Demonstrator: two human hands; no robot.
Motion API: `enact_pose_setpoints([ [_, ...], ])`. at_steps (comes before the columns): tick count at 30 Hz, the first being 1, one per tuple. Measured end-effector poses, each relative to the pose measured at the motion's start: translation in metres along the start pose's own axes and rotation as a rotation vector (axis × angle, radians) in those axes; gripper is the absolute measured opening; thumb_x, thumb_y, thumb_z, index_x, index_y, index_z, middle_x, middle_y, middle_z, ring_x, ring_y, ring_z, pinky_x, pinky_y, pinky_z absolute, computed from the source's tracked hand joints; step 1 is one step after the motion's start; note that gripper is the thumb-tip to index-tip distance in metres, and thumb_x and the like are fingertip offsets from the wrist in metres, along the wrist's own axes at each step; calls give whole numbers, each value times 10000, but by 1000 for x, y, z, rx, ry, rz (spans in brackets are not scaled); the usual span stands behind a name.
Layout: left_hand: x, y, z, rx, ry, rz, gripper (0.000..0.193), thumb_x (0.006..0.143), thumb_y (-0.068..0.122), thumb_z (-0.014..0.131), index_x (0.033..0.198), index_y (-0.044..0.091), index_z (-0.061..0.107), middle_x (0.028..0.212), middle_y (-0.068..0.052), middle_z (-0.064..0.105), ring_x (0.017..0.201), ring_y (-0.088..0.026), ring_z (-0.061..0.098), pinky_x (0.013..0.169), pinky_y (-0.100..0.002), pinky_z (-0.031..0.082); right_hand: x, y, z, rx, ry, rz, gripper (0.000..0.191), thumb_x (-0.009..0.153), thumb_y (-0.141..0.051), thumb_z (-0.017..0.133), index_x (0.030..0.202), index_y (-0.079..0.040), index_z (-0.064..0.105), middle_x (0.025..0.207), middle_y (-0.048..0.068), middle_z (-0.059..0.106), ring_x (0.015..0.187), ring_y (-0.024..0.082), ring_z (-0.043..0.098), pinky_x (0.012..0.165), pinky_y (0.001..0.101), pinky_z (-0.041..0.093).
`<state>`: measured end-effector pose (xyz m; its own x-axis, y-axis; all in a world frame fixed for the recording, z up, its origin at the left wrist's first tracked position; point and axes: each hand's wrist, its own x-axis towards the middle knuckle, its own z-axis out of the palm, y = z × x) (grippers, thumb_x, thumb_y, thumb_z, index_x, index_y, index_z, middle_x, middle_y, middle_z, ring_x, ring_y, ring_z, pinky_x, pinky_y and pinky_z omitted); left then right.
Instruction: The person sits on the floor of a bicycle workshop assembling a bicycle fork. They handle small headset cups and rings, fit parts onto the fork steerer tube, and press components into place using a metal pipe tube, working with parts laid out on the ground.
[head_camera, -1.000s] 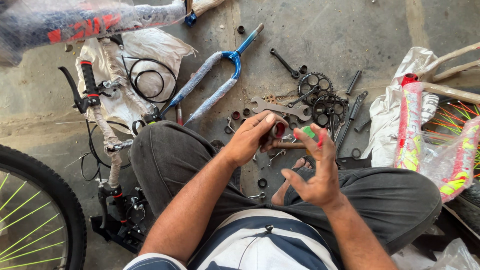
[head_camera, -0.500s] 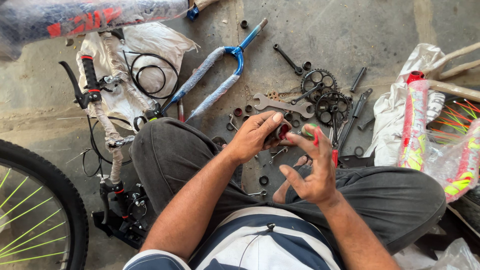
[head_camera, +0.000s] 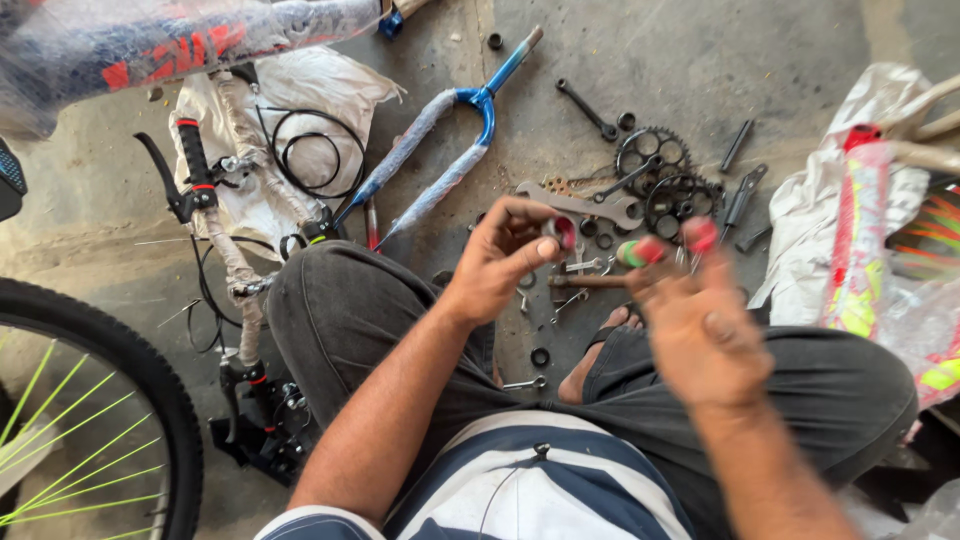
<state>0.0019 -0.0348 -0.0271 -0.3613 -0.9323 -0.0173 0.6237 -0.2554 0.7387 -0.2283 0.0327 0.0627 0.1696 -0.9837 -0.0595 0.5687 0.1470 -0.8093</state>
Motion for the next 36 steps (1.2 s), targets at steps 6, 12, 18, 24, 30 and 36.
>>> enact_pose_setpoints([
  [6,31,-26,4,417,134,-67,558,841,52,783,1332,69,519,1217,-102,629,1131,-196,643,992,-345,551,39,-47,-74,-502,-15,-124,835,991,-96,759,1670,-185,282,1483,165,504,1258,232,572,1113,357,424],
  [12,91,-111,-5,1298,191,-356,480,744,64,762,1209,119,655,1176,-187,567,1121,-408,577,963,-458,485,82,-10,-123,-977,205,-105,991,986,-42,793,1710,-116,121,1594,234,440,1231,239,670,1067,363,553],
  [18,116,-165,-39,1543,143,-558,335,822,80,739,1127,216,728,1227,-112,596,1197,-359,543,978,-482,470,105,-21,-155,-1086,183,-119,974,1000,-26,795,1678,-103,100,1632,225,419,1210,241,675,1055,356,546],
  [24,158,-198,-63,1428,319,-376,450,702,154,811,1135,167,690,1131,-129,606,1108,-366,558,928,-474,477,123,-33,-169,-757,253,-54,938,997,16,757,1676,-128,125,1540,152,420,1181,242,627,1077,362,520],
  [30,217,-190,-108,1383,761,-322,235,960,269,738,1165,160,706,1082,-92,691,1071,-317,621,965,-463,488,138,-35,-168,-568,362,-21,902,959,46,703,1655,-140,159,1502,125,447,1154,260,626,1045,361,525],
  [36,316,-145,-123,1709,650,6,412,824,239,790,1190,113,649,1272,-125,612,1231,-369,500,1018,-486,431,159,-25,-173,-650,392,-2,956,888,50,665,1675,-135,155,1548,168,434,1203,298,645,1035,404,525],
])
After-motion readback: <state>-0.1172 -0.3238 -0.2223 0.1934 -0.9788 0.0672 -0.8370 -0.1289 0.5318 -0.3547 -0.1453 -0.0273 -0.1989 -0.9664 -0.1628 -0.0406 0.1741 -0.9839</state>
